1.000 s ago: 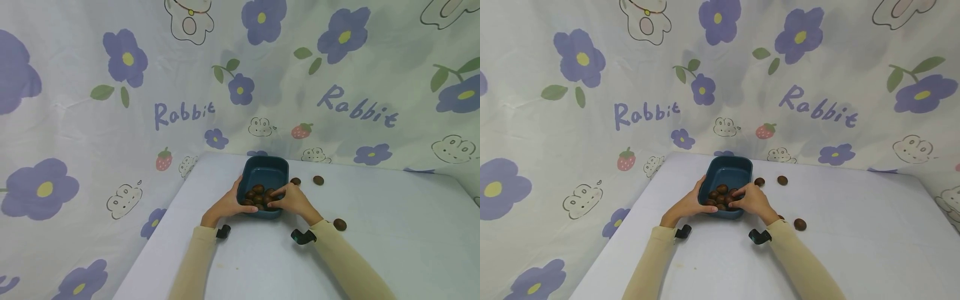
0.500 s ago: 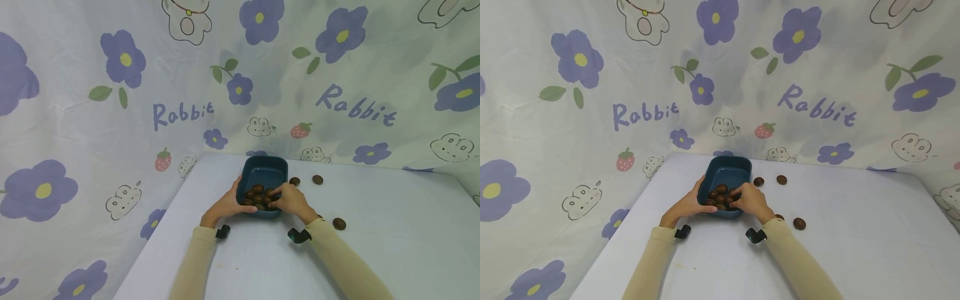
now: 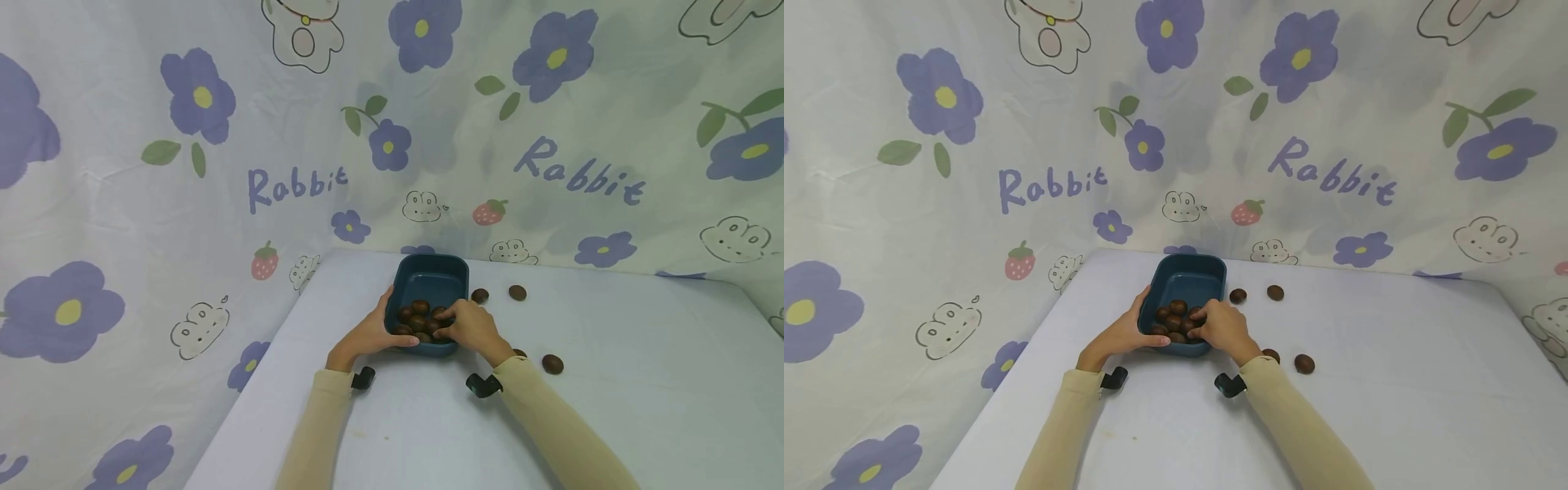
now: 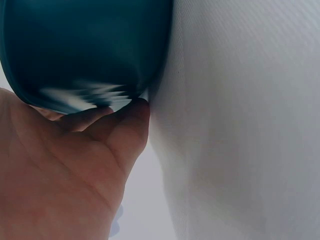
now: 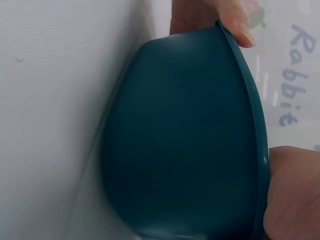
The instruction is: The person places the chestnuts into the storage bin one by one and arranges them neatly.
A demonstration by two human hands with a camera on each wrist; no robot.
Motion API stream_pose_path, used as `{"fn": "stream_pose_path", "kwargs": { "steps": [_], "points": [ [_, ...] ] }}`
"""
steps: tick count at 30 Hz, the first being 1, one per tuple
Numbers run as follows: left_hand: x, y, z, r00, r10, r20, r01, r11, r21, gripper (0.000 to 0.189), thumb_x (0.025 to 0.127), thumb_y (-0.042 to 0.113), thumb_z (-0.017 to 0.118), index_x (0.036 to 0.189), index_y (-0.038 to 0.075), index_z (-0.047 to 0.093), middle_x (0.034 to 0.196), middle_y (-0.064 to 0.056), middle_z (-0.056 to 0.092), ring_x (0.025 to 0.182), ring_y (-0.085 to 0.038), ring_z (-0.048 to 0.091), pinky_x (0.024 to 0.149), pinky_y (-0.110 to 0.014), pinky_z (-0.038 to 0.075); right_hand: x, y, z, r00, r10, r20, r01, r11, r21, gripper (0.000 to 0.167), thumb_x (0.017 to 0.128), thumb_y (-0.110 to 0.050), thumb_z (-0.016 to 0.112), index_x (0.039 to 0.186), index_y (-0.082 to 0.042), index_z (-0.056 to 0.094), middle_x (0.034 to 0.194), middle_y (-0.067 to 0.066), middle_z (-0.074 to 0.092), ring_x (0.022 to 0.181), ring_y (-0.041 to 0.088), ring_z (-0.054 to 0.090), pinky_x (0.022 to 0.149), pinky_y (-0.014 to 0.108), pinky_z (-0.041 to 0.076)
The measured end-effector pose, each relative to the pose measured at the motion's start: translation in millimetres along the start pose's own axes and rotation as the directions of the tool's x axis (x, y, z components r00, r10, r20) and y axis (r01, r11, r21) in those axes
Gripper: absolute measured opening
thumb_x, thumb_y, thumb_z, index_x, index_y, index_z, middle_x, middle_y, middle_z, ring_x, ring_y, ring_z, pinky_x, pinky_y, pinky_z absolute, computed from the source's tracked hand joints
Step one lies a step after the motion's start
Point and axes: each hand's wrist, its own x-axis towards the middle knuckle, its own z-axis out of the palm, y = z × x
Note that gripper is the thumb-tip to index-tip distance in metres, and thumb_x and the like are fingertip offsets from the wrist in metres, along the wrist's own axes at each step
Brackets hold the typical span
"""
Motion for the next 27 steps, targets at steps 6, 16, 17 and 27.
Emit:
{"fn": "stream_pose_path", "kwargs": {
  "steps": [6,16,17,27],
  "points": [
    [0.4,-0.3,-0.6,1.000,0.010,0.003,-0.010,1.000,-0.002,0.137,0.072,0.062,0.088,0.167,0.031,-0.006,0.176,-0.005,0.009,0.161,-0.034,0.018,0.126,-0.065,0.024,2.0,0,2,0.999,0.016,0.030,-0.015,0.999,-0.038,0.036,0.080,-0.034,0.090,0.113,-0.022,0.082,0.126,0.010,0.075,0.098,0.021,0.069,0.072,0.042,0.058],
    [2.9,-1.7,0.2,0.998,0.056,0.008,-0.056,0.998,-0.018,0.137,0.073,0.060,0.088,0.167,0.027,-0.005,0.175,-0.006,0.013,0.160,-0.034,0.022,0.125,-0.065,0.025,1.7,4,2,1.000,0.018,0.019,-0.017,0.999,-0.030,0.047,0.081,-0.034,0.089,0.122,-0.015,0.078,0.130,0.010,0.074,0.108,0.023,0.070,0.081,0.048,0.060],
    [3.0,-2.1,0.6,0.999,0.052,0.008,-0.052,0.999,-0.014,0.137,0.073,0.061,0.088,0.167,0.028,-0.005,0.175,-0.006,0.014,0.160,-0.033,0.022,0.125,-0.065,0.025,0.8,5,1,1.000,0.017,0.015,-0.016,1.000,-0.025,0.048,0.082,-0.035,0.089,0.124,-0.015,0.077,0.131,0.011,0.073,0.108,0.024,0.070,0.080,0.047,0.060],
    [2.6,-0.1,0.5,0.998,0.066,0.011,-0.066,0.997,-0.029,0.138,0.072,0.059,0.089,0.167,0.028,-0.006,0.175,-0.008,0.016,0.159,-0.034,0.024,0.125,-0.065,0.026,-15.0,26,-34,0.988,-0.026,-0.155,0.040,0.996,0.085,0.052,0.092,-0.037,0.079,0.137,-0.015,0.069,0.125,0.019,0.073,0.067,0.025,0.060,0.046,0.028,0.036]
  ]
}}
